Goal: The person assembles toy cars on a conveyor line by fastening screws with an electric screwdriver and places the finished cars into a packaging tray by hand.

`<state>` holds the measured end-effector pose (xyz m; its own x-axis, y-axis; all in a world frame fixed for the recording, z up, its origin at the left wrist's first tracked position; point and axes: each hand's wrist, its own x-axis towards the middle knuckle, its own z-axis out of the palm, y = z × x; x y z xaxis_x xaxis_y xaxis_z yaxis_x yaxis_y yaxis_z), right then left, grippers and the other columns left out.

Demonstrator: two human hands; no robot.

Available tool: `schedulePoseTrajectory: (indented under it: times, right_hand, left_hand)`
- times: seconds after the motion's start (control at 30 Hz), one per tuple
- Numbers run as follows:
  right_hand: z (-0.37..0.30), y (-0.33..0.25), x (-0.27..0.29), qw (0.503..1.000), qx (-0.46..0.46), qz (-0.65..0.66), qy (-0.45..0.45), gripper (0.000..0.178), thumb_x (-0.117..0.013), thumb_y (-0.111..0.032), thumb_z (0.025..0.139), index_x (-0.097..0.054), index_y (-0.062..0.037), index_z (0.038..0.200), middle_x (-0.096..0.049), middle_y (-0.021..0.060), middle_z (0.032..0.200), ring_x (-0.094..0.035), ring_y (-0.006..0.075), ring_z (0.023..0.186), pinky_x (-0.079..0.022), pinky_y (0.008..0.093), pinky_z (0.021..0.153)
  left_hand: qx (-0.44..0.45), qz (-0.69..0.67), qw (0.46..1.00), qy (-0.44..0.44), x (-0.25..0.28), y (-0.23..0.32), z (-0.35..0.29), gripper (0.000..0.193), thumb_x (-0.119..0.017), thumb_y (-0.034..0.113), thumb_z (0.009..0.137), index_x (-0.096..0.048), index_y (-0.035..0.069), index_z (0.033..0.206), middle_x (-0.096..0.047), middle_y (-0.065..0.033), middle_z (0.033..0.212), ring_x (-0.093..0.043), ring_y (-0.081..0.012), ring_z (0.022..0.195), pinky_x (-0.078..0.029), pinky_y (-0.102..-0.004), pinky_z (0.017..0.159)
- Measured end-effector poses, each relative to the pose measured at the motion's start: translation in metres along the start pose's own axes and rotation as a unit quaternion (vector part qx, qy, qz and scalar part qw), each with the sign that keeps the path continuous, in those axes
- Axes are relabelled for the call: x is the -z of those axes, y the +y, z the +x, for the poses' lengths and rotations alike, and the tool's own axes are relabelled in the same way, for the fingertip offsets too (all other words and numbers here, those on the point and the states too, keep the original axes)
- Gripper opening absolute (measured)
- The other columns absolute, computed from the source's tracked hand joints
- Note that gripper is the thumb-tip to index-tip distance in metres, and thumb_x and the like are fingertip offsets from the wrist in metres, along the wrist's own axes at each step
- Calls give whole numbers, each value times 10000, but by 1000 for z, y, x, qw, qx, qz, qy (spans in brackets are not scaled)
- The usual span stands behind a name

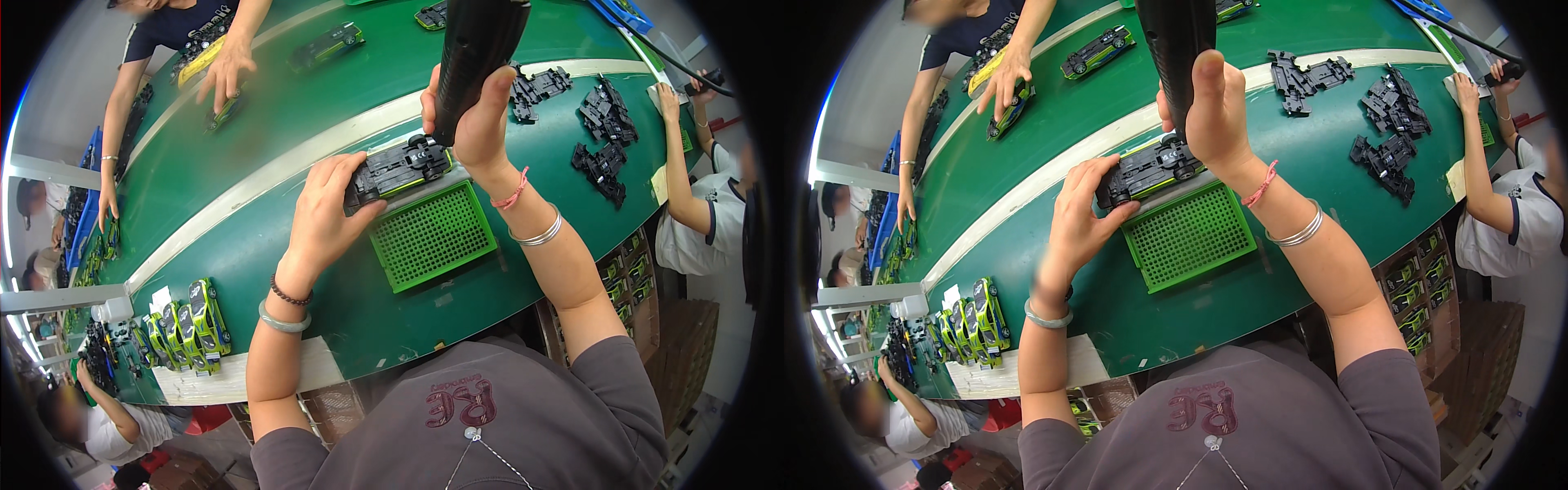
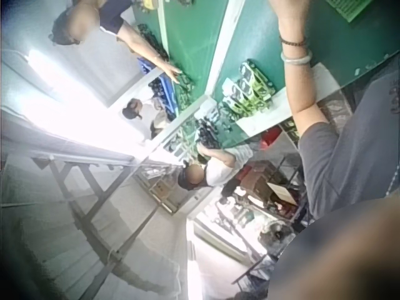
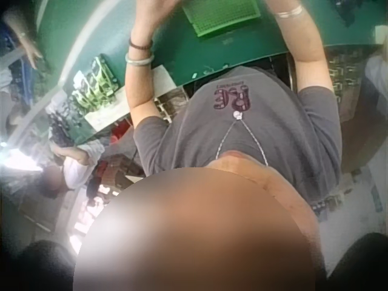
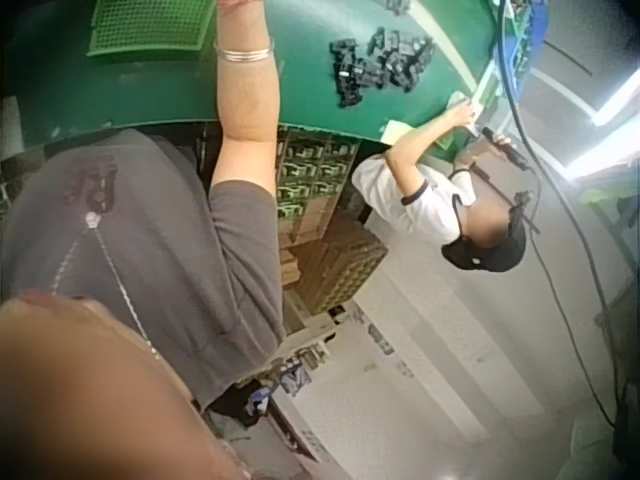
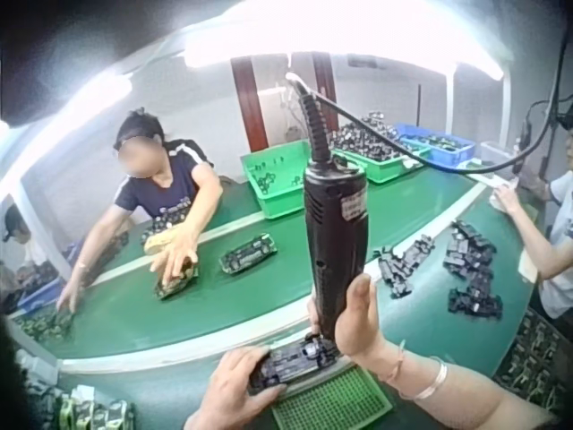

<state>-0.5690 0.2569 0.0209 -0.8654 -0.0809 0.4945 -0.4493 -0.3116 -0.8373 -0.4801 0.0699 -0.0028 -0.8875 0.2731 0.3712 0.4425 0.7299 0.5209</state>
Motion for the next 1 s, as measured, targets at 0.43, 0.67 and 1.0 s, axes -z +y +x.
schedulePoseTrajectory:
  times: [0.43,0.67,1.0]
  right_hand:
    - [-2,-19,1,999,-16,41,23,983,-98,-887,663,-512,-10,823,-515,94,567,-514,173,478,-428,270,460]
    - [-57,-42,-8,980,-51,190,-2,1020,-98,-944,571,-458,-21,817,-511,92,565,-511,184,474,-452,288,467]
    - [-75,-22,-7,993,-98,71,-13,981,-141,-924,609,-458,-21,826,-512,96,571,-510,184,492,-449,292,473]
  left_hand:
    - [-35,183,982,-24,-1,8,-7,554,-679,241,759,-493,31,1237,-517,-159,1177,-531,-315,1034,-438,-394,866]
    - [-25,124,991,-37,2,3,-9,544,-660,228,784,-478,22,1254,-499,-183,1203,-507,-334,1088,-423,-400,913]
    - [-39,106,993,-43,5,3,-8,560,-669,201,777,-466,28,1269,-495,-180,1204,-509,-339,1079,-432,-397,898]
